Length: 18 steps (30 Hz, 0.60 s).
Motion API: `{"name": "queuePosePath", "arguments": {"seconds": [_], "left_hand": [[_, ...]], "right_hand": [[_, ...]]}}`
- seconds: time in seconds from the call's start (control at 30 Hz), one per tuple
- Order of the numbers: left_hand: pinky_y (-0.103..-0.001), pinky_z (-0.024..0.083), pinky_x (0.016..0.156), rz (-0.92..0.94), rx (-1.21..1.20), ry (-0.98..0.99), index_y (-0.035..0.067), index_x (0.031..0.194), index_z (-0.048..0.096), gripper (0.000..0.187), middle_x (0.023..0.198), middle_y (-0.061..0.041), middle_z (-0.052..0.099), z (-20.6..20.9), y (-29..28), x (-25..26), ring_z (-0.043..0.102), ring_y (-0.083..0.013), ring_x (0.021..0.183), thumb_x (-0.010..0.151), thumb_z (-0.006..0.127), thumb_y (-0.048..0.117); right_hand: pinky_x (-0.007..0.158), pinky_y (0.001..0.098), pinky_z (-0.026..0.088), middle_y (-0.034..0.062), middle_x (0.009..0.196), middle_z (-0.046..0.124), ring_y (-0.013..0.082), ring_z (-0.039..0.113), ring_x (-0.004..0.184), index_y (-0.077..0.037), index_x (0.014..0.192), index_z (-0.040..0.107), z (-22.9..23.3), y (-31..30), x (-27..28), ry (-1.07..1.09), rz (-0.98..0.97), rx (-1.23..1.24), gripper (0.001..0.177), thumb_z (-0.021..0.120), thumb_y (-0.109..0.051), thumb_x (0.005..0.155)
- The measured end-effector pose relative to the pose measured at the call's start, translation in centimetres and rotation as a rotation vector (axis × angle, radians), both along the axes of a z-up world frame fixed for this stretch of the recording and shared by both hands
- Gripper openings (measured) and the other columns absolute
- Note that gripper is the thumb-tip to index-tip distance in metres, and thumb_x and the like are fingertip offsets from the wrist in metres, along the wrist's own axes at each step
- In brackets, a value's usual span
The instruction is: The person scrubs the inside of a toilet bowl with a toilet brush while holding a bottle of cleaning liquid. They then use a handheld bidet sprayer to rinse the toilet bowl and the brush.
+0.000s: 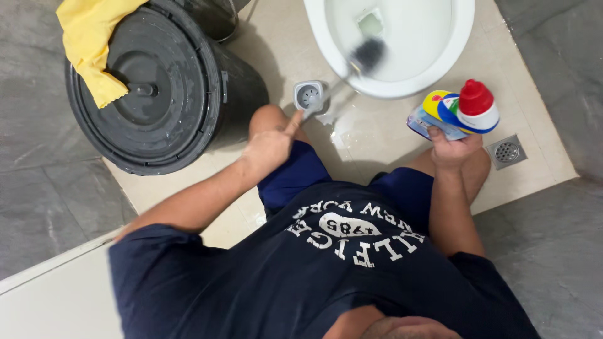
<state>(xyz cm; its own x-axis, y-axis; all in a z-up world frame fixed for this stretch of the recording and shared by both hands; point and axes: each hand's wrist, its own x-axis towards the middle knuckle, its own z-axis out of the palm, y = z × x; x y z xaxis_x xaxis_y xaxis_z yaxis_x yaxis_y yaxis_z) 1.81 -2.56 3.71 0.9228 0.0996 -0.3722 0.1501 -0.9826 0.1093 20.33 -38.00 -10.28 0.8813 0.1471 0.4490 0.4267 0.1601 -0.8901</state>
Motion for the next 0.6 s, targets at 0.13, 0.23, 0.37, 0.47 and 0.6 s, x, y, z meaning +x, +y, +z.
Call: {"name": "queuePosePath", "arguments": {"seconds": [0.13,0.23,0.37,0.47,0.6], "left_hand": [[-0.046,0.059,0.055,-0.147,0.271,0.151,0.007,0.162,0.029,0.073,0.082,-0.020,0.073,0.8,5.5,7.3,0.073,-0.0327,0.065,0.093,0.052,0.008],[-0.046,0.059,0.055,-0.182,0.484,-0.009,0.015,0.157,0.036,0.065,0.085,-0.016,0.074,0.7,9.5,18.1,0.073,-0.0310,0.069,0.094,0.053,0.011],[-0.046,0.058,0.055,-0.227,0.454,0.002,0.014,0.153,0.040,0.062,0.085,-0.016,0.074,0.9,3.9,23.0,0.073,-0.0309,0.070,0.093,0.055,0.011],[-0.046,0.058,0.054,-0.275,0.416,0.023,0.014,0.150,0.043,0.059,0.085,-0.015,0.074,0.8,0.6,23.5,0.073,-0.0309,0.070,0.092,0.056,0.011],[-0.046,0.058,0.054,-0.264,0.428,-0.001,0.014,0.145,0.047,0.055,0.086,-0.015,0.074,2.6,2.5,22.9,0.073,-0.0309,0.071,0.091,0.058,0.011]], "right_hand": [[0.109,0.0383,0.054,0.0171,0.133,0.068,0.0266,0.069,0.122,0.009,0.139,0.056,-1.3,-0.3,0.1,0.059,0.010,-0.007,0.076,0.093,-0.035,0.090],[0.107,0.0378,0.055,0.0168,0.131,0.068,0.0252,0.068,0.121,0.009,0.138,0.058,-2.3,0.5,1.0,0.083,0.011,0.047,0.073,0.095,-0.033,0.089],[0.105,0.0360,0.056,0.0152,0.128,0.072,0.0232,0.071,0.114,0.006,0.136,0.064,-1.8,0.6,0.1,0.040,-0.001,-0.049,0.067,0.092,-0.031,0.088],[0.108,0.0371,0.056,0.0147,0.127,0.073,0.0225,0.070,0.115,0.007,0.135,0.064,-1.3,0.9,-0.6,0.085,0.065,-0.035,0.064,0.093,-0.028,0.090],[0.104,0.0353,0.056,0.0138,0.123,0.072,0.0193,0.069,0.112,0.007,0.133,0.062,-0.9,1.4,-1.4,0.160,0.088,-0.045,0.062,0.092,-0.028,0.091]]}}
